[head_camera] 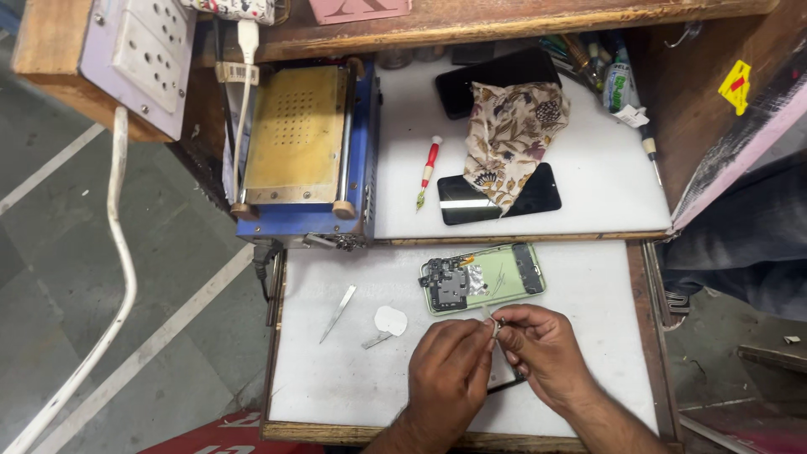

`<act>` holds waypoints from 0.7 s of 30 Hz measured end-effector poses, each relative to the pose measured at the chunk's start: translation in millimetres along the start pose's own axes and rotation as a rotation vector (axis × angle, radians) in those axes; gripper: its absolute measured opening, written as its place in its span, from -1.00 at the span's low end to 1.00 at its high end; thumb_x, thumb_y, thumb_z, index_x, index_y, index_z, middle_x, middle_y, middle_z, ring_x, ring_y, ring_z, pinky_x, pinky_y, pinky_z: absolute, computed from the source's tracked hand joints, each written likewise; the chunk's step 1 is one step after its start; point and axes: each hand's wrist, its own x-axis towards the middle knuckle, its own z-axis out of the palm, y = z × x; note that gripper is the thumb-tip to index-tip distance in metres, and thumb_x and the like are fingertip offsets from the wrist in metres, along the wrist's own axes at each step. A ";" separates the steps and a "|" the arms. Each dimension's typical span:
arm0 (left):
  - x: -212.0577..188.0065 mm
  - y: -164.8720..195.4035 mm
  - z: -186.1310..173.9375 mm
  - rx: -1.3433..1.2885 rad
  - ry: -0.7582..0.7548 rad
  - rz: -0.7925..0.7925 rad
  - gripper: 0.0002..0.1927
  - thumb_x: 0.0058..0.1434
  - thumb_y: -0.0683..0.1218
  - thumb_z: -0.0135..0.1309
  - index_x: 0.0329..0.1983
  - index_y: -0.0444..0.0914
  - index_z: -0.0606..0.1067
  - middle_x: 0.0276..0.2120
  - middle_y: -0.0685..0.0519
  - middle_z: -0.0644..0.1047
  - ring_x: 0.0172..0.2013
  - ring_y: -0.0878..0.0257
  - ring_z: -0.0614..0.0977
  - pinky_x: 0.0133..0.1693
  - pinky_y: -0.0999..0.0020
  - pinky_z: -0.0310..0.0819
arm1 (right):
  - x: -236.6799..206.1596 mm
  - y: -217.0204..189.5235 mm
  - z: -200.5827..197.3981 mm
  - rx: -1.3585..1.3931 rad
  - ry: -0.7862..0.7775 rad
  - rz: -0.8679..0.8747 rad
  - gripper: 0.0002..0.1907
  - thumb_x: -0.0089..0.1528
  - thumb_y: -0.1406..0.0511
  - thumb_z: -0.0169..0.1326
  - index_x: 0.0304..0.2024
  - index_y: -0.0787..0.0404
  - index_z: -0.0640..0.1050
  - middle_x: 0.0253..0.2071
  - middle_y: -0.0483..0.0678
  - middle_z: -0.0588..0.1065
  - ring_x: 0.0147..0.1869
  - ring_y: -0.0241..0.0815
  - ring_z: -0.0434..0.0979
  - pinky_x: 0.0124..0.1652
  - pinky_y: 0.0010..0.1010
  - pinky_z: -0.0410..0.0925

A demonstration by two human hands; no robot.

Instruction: The person disassembles a smartphone, removes the motherboard, and wipes the screen assembly with a cloth. They then apply adhesive to the screen frame and attach the screen to the phone body.

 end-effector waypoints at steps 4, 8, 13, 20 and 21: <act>-5.9 -7.3 3.4 0.047 -0.014 0.040 -0.64 0.12 -0.34 0.24 0.01 -0.36 0.59 -0.18 -0.06 0.58 -0.17 0.05 0.65 -0.19 0.22 0.62 | -1.1 1.6 1.5 -0.036 0.002 0.005 -0.68 0.18 0.34 0.26 -0.04 0.37 0.64 -0.47 -0.07 0.56 -0.52 -0.43 0.41 -0.62 -0.66 0.25; -7.7 -12.6 6.0 0.044 -0.030 0.082 -0.66 0.16 -0.34 0.26 0.02 -0.35 0.57 -0.18 -0.06 0.58 -0.17 0.08 0.67 -0.20 0.26 0.64 | -0.3 1.2 2.7 -0.047 0.026 0.016 -0.68 0.18 0.34 0.24 -0.04 0.39 0.64 -0.46 -0.04 0.58 -0.51 -0.42 0.43 -0.62 -0.65 0.26; -7.4 -13.4 8.9 -0.013 -0.023 0.010 -0.66 0.13 -0.36 0.25 0.00 -0.35 0.58 -0.22 -0.05 0.59 -0.21 0.10 0.68 -0.22 0.27 0.65 | -0.5 1.7 2.5 -0.028 0.011 0.017 -0.68 0.19 0.35 0.24 -0.03 0.39 0.64 -0.46 -0.03 0.56 -0.50 -0.42 0.42 -0.61 -0.66 0.27; -6.0 -11.5 4.8 -0.001 -0.045 0.055 -0.66 0.12 -0.35 0.26 -0.01 -0.37 0.56 -0.20 -0.08 0.58 -0.21 0.07 0.69 -0.22 0.26 0.65 | -3.4 4.0 4.6 0.023 0.057 0.028 -0.69 0.21 0.36 0.23 -0.03 0.42 0.60 -0.46 -0.04 0.54 -0.50 -0.41 0.41 -0.61 -0.64 0.25; -4.8 -11.3 3.9 -0.003 -0.043 0.067 -0.66 0.12 -0.35 0.26 -0.01 -0.37 0.56 -0.20 -0.08 0.58 -0.20 0.06 0.69 -0.21 0.26 0.65 | -3.6 3.9 4.7 0.043 0.054 0.015 -0.69 0.21 0.36 0.23 -0.03 0.42 0.59 -0.46 -0.05 0.54 -0.50 -0.40 0.41 -0.60 -0.63 0.25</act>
